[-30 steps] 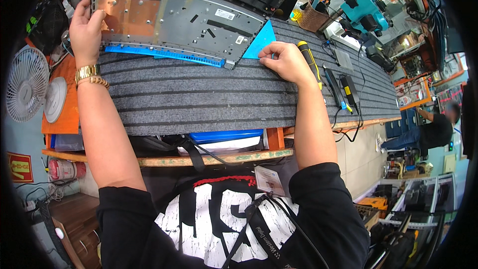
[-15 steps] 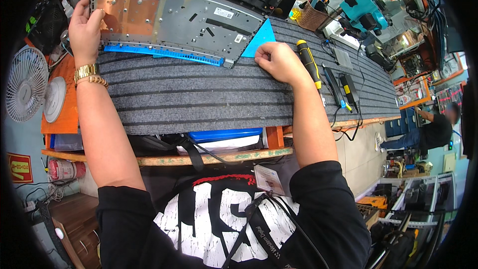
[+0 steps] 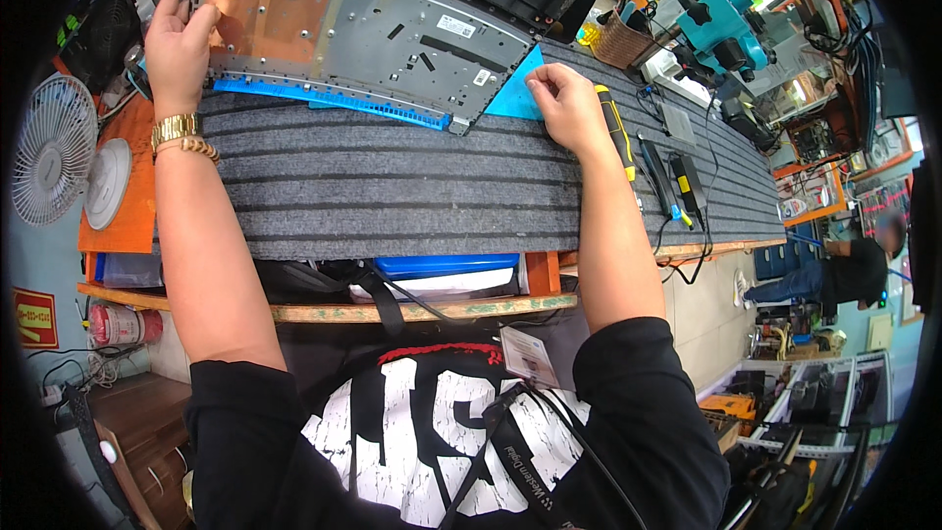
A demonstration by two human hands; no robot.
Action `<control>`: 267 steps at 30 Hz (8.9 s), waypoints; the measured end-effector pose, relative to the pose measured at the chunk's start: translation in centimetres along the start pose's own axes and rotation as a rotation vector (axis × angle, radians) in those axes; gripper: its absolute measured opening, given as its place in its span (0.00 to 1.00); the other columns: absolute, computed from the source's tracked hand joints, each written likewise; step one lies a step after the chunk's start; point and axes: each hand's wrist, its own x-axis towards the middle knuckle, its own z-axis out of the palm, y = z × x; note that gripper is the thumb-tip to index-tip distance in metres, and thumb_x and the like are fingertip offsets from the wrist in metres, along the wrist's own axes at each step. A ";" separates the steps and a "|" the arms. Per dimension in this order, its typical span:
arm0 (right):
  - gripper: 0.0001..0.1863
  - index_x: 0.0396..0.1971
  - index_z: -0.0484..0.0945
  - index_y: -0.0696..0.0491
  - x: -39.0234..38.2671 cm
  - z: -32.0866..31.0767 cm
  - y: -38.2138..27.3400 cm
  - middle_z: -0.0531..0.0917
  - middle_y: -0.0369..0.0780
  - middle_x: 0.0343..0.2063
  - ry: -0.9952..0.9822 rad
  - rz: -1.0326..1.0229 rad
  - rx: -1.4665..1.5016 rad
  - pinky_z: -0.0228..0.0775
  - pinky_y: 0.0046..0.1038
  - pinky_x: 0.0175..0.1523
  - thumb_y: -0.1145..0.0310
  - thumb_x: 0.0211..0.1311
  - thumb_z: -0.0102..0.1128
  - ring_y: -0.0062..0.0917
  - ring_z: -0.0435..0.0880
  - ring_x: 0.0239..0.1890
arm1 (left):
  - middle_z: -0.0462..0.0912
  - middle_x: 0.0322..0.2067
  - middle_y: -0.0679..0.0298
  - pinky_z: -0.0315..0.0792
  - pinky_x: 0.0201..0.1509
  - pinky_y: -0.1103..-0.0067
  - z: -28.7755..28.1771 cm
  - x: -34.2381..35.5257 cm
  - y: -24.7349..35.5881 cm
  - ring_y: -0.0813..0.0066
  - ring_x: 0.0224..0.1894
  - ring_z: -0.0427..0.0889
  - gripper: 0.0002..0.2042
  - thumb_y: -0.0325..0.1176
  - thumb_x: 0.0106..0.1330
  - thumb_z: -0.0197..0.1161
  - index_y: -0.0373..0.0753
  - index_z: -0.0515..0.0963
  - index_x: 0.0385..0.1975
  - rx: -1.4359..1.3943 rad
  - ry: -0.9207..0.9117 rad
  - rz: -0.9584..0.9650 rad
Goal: The person works on the internal chassis of a laptop, using a small prying tool to release internal clips and then lifting the upper casing component.
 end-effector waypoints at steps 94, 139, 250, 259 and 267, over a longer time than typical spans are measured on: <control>0.28 0.65 0.92 0.58 -1.6 -4.6 2.7 1.00 0.46 0.49 -0.120 0.252 0.059 0.88 0.34 0.66 0.80 0.64 0.68 0.34 1.00 0.52 | 0.90 0.65 0.55 0.79 0.67 0.78 -2.3 0.6 -2.2 0.74 0.61 0.89 0.25 0.22 0.83 0.63 0.22 0.72 0.77 0.086 0.055 -0.023; 0.13 0.48 0.98 0.56 -4.2 -5.6 2.0 0.96 0.37 0.37 -0.180 0.269 0.069 0.84 0.30 0.51 0.66 0.67 0.82 0.22 0.91 0.40 | 0.92 0.62 0.56 0.80 0.64 0.79 -1.7 0.6 -1.8 0.76 0.58 0.89 0.24 0.21 0.81 0.65 0.25 0.75 0.75 0.018 0.013 -0.021; 0.13 0.54 0.94 0.56 0.7 -3.4 6.0 0.96 0.43 0.44 0.142 0.255 0.018 0.87 0.35 0.54 0.68 0.76 0.76 0.31 0.96 0.44 | 0.91 0.65 0.56 0.80 0.65 0.79 -1.3 0.7 -2.3 0.76 0.60 0.89 0.25 0.25 0.84 0.66 0.24 0.74 0.77 0.059 0.005 -0.044; 0.14 0.55 0.95 0.55 -0.1 -3.3 5.8 0.95 0.48 0.51 0.042 0.067 -0.131 0.86 0.41 0.64 0.70 0.74 0.75 0.45 0.95 0.55 | 0.92 0.64 0.55 0.79 0.67 0.79 -1.9 0.9 -2.9 0.75 0.60 0.89 0.25 0.23 0.81 0.66 0.24 0.75 0.75 0.049 0.046 -0.083; 0.15 0.58 0.95 0.53 -0.3 -3.2 6.1 0.93 0.47 0.57 -0.013 0.057 -0.223 0.86 0.42 0.67 0.70 0.76 0.73 0.46 0.94 0.58 | 0.92 0.63 0.55 0.79 0.67 0.78 -2.1 0.8 -3.0 0.74 0.59 0.89 0.25 0.24 0.82 0.65 0.24 0.75 0.76 0.098 0.055 -0.060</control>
